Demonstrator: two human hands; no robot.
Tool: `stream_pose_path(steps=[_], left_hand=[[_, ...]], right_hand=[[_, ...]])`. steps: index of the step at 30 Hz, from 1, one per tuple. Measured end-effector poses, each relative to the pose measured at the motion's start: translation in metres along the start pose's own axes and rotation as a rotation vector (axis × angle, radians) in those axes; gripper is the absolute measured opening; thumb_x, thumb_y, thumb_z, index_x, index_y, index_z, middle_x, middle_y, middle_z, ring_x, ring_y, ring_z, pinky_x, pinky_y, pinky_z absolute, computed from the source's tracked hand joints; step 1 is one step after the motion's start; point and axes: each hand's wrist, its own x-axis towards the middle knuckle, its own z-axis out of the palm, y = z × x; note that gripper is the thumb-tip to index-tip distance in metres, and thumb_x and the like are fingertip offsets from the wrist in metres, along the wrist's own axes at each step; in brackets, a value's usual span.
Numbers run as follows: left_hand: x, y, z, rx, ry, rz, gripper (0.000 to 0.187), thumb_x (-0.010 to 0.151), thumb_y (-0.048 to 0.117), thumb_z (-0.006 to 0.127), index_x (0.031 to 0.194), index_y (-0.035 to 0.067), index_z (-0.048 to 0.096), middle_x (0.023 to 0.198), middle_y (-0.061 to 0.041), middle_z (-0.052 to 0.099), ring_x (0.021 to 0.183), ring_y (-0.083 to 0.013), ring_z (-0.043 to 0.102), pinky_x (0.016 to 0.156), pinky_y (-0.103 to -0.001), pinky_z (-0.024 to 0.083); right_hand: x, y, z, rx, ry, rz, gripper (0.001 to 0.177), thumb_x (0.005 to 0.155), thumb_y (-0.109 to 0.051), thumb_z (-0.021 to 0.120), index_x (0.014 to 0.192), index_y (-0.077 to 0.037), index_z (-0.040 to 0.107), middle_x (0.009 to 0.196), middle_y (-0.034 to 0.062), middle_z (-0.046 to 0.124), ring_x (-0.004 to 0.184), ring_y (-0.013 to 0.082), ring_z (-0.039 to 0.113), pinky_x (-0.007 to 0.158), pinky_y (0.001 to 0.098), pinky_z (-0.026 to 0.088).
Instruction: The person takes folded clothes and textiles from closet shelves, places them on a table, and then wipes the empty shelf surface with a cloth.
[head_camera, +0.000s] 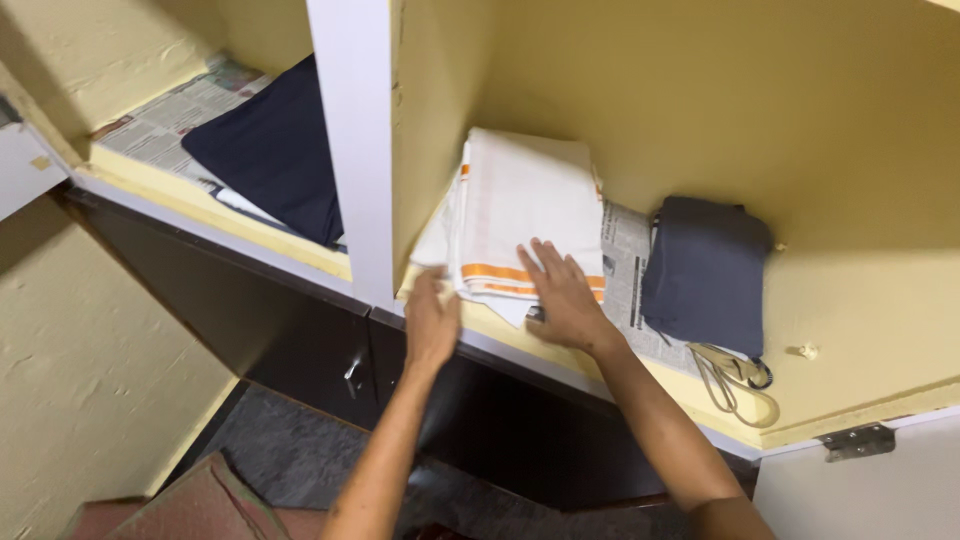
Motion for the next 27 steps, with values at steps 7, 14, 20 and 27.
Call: stream_pose_path(steps=[7,14,20,27], left_hand=[[0.044,0.055,0.014,0.151,0.274,0.374,0.053,0.098,0.037,0.063,0.145,0.014,0.054,0.158,-0.020,0.035,0.145,-0.0462,0.030,0.117,-0.060,0.028],[0.037,0.036,0.038,0.322,0.189,0.386,0.048,0.098,0.034,0.057,0.146,0.030,0.059,0.168,-0.011,0.024,0.148,-0.0459,0.026,0.116,-0.060,0.028],[0.040,0.019,0.042,0.190,0.247,0.298,0.064,0.094,0.038,0.064,0.150,0.013,0.049,0.165,-0.025,0.024,0.147,-0.0460,0.027,0.116,-0.058,0.030],[0.057,0.023,0.033,-0.015,0.262,0.021,0.087,0.090,0.045,0.069,0.150,-0.009,0.035,0.146,-0.027,0.048,0.139,-0.0420,0.040,0.115,-0.047,0.036]], right_hand=[[0.027,0.024,-0.131,0.594,0.264,-0.060,0.070,0.100,-0.040,0.063,0.158,-0.008,0.041,0.171,0.0273,0.022,0.160,0.0397,0.023,0.127,0.0503,0.029],[0.134,0.077,-0.026,0.294,0.865,0.243,0.069,0.097,-0.051,0.047,0.159,-0.021,0.039,0.169,0.0064,0.036,0.132,0.0250,0.034,0.103,0.0459,0.023],[0.190,0.079,0.049,0.102,-0.330,0.369,0.082,0.089,-0.078,0.040,0.158,-0.035,0.029,0.168,0.0083,0.012,0.153,0.0405,0.005,0.117,0.0667,0.004],[0.155,0.083,-0.029,0.303,0.706,0.309,0.063,0.107,-0.059,0.040,0.160,-0.025,0.042,0.170,0.0086,0.032,0.158,0.0311,0.027,0.130,0.0541,0.016]])
